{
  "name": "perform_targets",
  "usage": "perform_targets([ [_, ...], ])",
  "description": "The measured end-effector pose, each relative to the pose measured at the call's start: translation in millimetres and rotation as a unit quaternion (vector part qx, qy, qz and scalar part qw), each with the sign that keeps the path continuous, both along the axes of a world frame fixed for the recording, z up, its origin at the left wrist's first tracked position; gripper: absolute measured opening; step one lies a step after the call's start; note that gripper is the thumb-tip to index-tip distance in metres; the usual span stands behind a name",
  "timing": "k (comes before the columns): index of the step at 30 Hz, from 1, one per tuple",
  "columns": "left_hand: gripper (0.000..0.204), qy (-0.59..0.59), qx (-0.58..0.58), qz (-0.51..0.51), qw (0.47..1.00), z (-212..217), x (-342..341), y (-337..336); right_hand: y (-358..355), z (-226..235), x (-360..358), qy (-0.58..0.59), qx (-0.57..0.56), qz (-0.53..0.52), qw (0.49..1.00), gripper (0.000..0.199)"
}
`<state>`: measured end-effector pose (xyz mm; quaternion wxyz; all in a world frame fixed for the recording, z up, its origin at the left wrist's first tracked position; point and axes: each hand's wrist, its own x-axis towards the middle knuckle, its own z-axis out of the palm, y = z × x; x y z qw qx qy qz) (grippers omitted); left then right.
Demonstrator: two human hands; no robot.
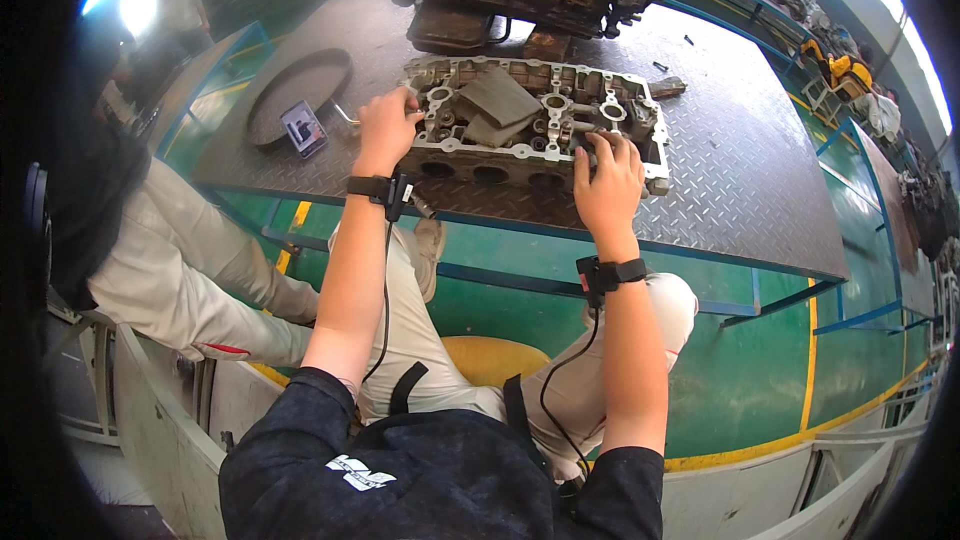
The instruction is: The person places valve lifters and other small components into the bores of an engine cylinder head by hand, then uses a thin metal rod to probe the openings.
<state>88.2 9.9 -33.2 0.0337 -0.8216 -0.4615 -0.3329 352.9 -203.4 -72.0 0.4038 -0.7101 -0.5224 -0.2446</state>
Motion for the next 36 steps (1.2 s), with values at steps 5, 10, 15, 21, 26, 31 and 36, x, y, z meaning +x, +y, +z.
perform_targets([
  [5,0.018,-0.026,-0.055,-0.016,0.998,4,-3,-3,0,0,0,-0.008,-0.001,-0.001,1.000,0.027],
  [10,0.015,-0.069,-0.070,-0.030,0.995,-1,-4,1,1,0,-1,-0.008,-0.007,-0.007,1.000,0.026],
  [15,0.008,-0.105,-0.075,-0.026,0.991,2,-4,-4,0,0,1,-0.005,-0.009,0.002,1.000,0.026],
  [21,0.015,-0.062,-0.017,0.028,0.998,5,-3,-12,0,10,2,0.011,-0.012,0.013,1.000,0.028],
  [26,0.013,-0.050,0.011,0.044,0.998,4,-4,-12,10,26,19,-0.026,-0.051,-0.035,0.998,0.034],
  [31,0.015,-0.034,-0.010,0.039,0.999,5,-5,-13,16,46,40,0.094,-0.243,-0.033,0.965,0.040],
  [36,0.016,-0.016,0.022,0.023,0.999,3,-8,-13,14,45,37,0.122,-0.223,-0.021,0.967,0.037],
])
